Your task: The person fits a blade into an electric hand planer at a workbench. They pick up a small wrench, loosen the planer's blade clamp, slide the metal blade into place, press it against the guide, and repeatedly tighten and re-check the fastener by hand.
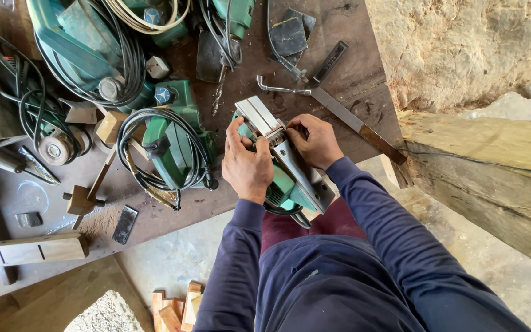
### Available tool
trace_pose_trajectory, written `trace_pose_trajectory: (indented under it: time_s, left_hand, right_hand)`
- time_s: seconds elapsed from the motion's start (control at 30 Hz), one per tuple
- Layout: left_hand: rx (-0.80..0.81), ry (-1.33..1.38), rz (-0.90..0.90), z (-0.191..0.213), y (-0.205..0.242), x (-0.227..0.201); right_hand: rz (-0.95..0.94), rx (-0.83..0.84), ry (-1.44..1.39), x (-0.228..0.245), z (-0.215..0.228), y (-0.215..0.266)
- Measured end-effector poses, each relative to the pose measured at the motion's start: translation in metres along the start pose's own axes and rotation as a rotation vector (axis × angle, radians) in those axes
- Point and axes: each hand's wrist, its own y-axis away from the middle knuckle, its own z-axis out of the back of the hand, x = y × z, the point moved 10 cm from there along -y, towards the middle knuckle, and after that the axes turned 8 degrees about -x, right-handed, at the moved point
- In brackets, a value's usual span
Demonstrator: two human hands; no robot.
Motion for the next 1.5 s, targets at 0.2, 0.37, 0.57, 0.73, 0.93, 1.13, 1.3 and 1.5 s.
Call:
trace_pose_trajectory:
  time_s: [0.2,0.37,0.57,0.73,0.93,1.13,1.3,1.5]
  left_hand:
    - [-0.014,0.024,-0.009,0.003,0.001,-0.001]
    - [-0.015,0.066,0.006,0.004,0.002,-0.003]
    - [-0.033,0.081,-0.031,0.004,0.002,0.0]
    - [-0.059,0.092,-0.055,0.007,0.002,-0.003]
    - [-0.038,0.068,-0.024,0.005,0.004,0.001]
    - [-0.053,0.074,-0.025,0.004,0.004,-0.002]
    - [-0.106,0.08,-0.073,0.012,0.01,-0.006]
    - [-0.071,0.103,0.045,0.013,0.012,0.002]
  right_hand:
    - [-0.042,0.074,-0.036,0.019,0.006,0.003]
    - [0.095,0.161,-0.018,0.065,0.0,0.001]
    - [0.079,0.252,0.116,0.061,-0.023,-0.005]
    - [0.019,0.278,0.308,0.051,-0.029,-0.007]
    - [-0.002,0.27,0.165,0.053,-0.029,-0.005]
    - [-0.13,0.262,0.243,0.028,-0.037,-0.002]
    - [-0.185,0.242,0.316,0.016,-0.034,-0.004]
    - [-0.157,0.069,0.196,-0.037,0.024,0.01]
